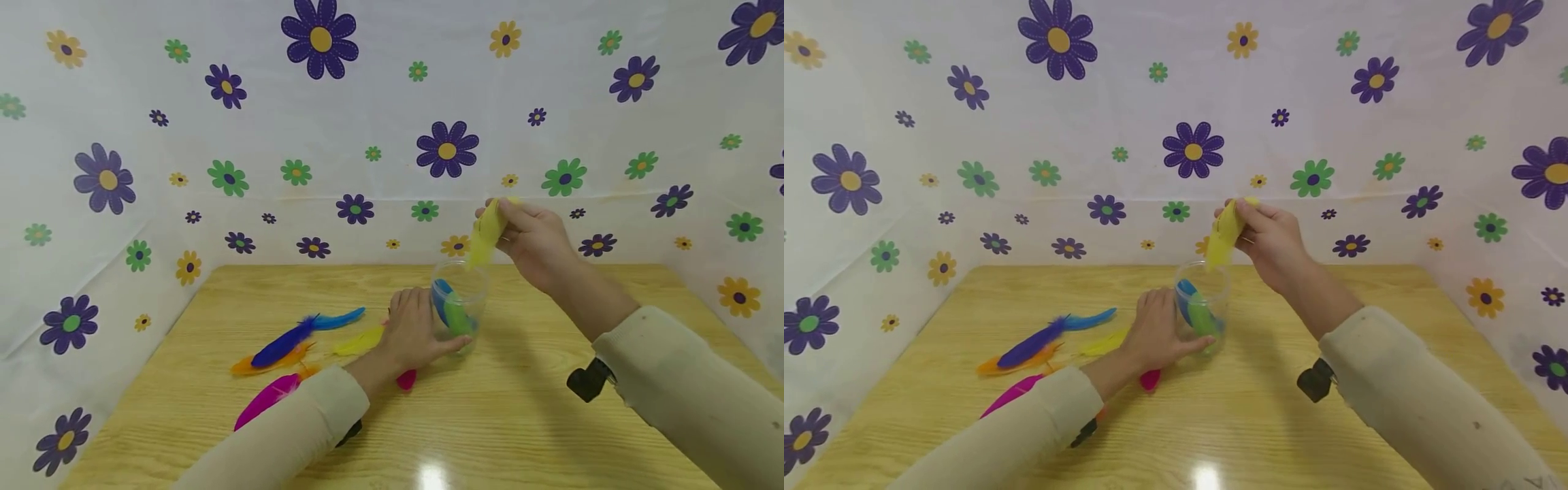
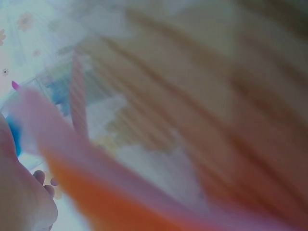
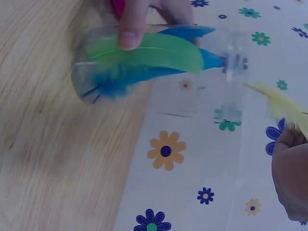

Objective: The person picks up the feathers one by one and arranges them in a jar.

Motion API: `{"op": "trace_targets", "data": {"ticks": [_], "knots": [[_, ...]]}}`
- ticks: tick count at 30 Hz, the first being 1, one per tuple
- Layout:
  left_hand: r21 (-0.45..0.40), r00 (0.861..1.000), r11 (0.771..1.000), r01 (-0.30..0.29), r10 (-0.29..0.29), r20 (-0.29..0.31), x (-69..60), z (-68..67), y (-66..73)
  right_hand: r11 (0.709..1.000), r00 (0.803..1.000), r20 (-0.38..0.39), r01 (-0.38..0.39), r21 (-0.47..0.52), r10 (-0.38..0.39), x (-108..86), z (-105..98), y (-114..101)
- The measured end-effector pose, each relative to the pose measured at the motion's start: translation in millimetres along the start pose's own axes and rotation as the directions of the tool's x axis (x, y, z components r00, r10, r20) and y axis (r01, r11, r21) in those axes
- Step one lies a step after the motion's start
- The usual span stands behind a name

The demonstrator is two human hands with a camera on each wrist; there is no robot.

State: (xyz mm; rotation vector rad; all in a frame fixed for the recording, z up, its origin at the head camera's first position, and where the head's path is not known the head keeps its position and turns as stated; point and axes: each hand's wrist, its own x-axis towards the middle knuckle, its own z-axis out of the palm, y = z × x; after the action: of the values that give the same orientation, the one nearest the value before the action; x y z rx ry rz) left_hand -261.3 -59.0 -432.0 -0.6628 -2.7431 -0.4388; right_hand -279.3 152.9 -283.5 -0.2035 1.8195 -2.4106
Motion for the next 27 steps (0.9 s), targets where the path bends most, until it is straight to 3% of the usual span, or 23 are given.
{"op": "trace_targets", "data": {"ticks": [6, 13, 15, 16, 18, 21, 23, 25, 27], "knots": [[0.003, 1.0, 1.0, -0.009, 0.009, 0.0, 1.3, -1.1, 4.4, 0.978, 0.998, -0.053, -0.05, -0.204, 0.04, 3.2, -0.6, 14.8], [0.016, 1.0, 1.0, -0.01, 0.01, -0.014, 4.0, -1.5, 3.6, 0.968, 0.999, -0.041, 0.014, -0.252, -0.025, 1.0, -10.0, 19.8], [0.022, 1.0, 1.0, -0.007, 0.007, -0.015, 3.8, -1.5, 2.6, 0.949, 0.998, -0.05, 0.024, -0.315, -0.042, 0.1, -11.8, 21.6], [0.018, 1.0, 1.0, -0.005, 0.005, -0.016, 3.5, -1.4, 2.2, 0.929, 0.997, -0.056, 0.026, -0.37, -0.05, -0.7, -13.0, 23.0], [0.01, 1.0, 1.0, -0.002, 0.002, -0.015, 3.0, -1.2, 1.7, 0.861, 0.995, -0.063, 0.037, -0.507, -0.08, -3.0, -15.9, 27.6], [0.005, 1.0, 1.0, 0.004, -0.004, -0.009, 2.2, -1.0, 1.3, 0.715, 0.989, -0.037, 0.077, -0.695, -0.143, -7.6, -21.5, 36.6], [0.005, 1.0, 1.0, 0.008, -0.008, -0.004, 1.8, -0.8, 1.1, 0.637, 0.983, -0.006, 0.115, -0.762, -0.185, -10.4, -25.9, 42.6], [0.001, 1.0, 1.0, 0.009, -0.009, -0.003, 1.6, -0.7, 1.1, 0.597, 0.976, 0.025, 0.152, -0.788, -0.216, -12.7, -31.0, 47.9], [-0.004, 1.0, 1.0, 0.011, -0.011, -0.005, 1.5, -0.3, 1.1, 0.579, 0.971, 0.05, 0.181, -0.795, -0.235, -14.8, -36.1, 52.4]]}}
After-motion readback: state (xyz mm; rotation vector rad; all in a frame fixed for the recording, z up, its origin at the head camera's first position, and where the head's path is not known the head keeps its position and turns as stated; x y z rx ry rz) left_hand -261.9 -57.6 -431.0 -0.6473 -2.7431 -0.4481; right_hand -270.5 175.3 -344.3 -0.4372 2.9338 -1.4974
